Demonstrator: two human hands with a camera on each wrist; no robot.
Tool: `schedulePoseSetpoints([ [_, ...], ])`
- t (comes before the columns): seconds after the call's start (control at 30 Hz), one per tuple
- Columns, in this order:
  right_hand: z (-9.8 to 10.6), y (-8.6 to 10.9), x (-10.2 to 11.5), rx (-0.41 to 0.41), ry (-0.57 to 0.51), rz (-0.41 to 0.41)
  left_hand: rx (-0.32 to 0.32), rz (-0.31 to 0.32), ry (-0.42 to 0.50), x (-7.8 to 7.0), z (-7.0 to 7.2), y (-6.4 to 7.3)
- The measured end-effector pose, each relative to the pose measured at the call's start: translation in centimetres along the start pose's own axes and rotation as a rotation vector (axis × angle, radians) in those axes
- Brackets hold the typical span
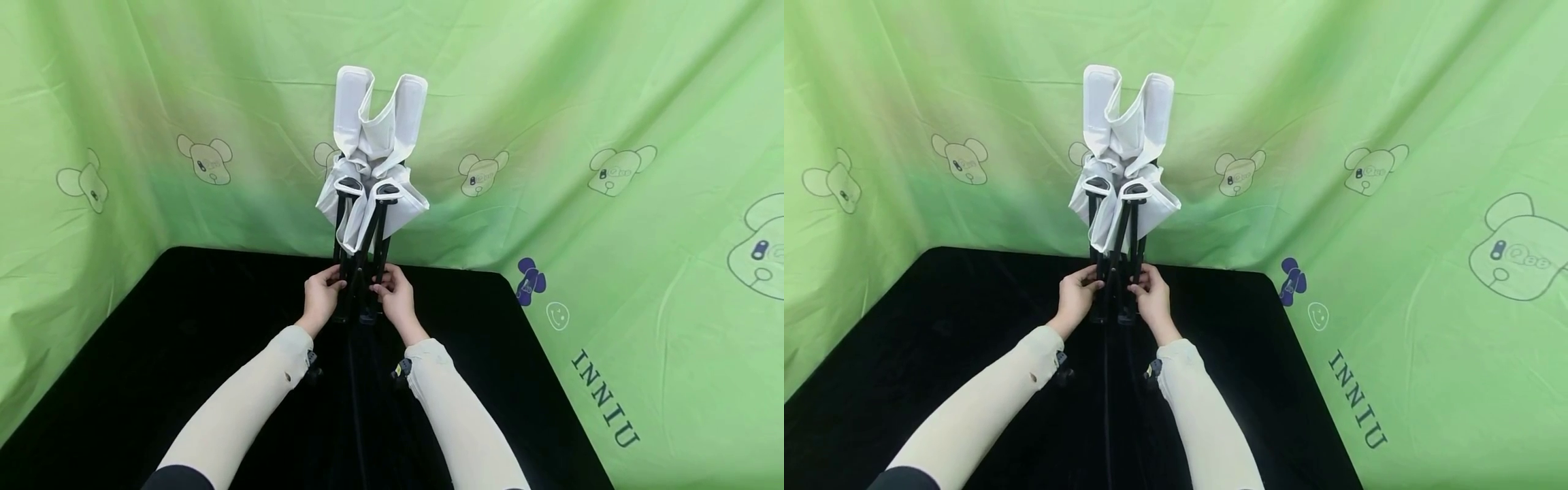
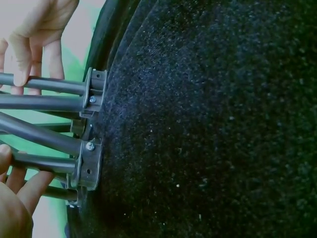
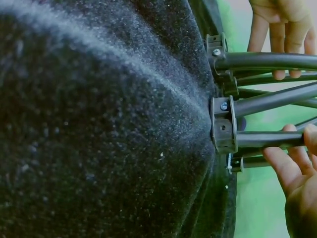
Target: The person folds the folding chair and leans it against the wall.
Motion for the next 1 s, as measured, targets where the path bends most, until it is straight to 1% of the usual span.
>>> schedulePoseSetpoints([
  [0.17,0.1,-0.1,-0.3,0.019,-0.003,0.006,-0.007,0.009,-0.013,0.1,-0.2,0.1],
  [0.27,0.1,-0.2,-0.5,0.024,-0.011,0.014,-0.018,0.0,-0.025,0.0,-0.3,0.2],
  [0.53,0.0,-0.7,-0.5,0.005,0.018,-0.008,-0.033,-0.027,-0.05,-0.1,-0.3,-0.2],
  [0.6,0.0,-0.9,-0.6,0.005,0.017,-0.004,-0.032,-0.024,-0.043,-0.2,-0.4,-0.2],
  [0.83,0.0,-1.2,-0.9,-0.002,0.022,-0.004,-0.021,0.02,-0.046,-0.1,-0.7,-0.4],
  [0.97,0.0,-1.2,-1.0,-0.004,0.019,0.012,-0.032,0.016,-0.046,0.2,-0.8,-0.5],
  [1.0,0.1,-1.1,-0.5,0.007,0.015,0.014,-0.034,0.016,-0.044,0.2,-0.8,-0.5],
])
Point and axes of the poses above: each hand's wrist, its own y-axis away from the middle knuckle, its own z-axis out of the back of the hand, x = y × z, the point moved 2 cm from there along -y, towards the middle knuckle, and after that the axes turned 1 degree about z, right-handed, at the moved point
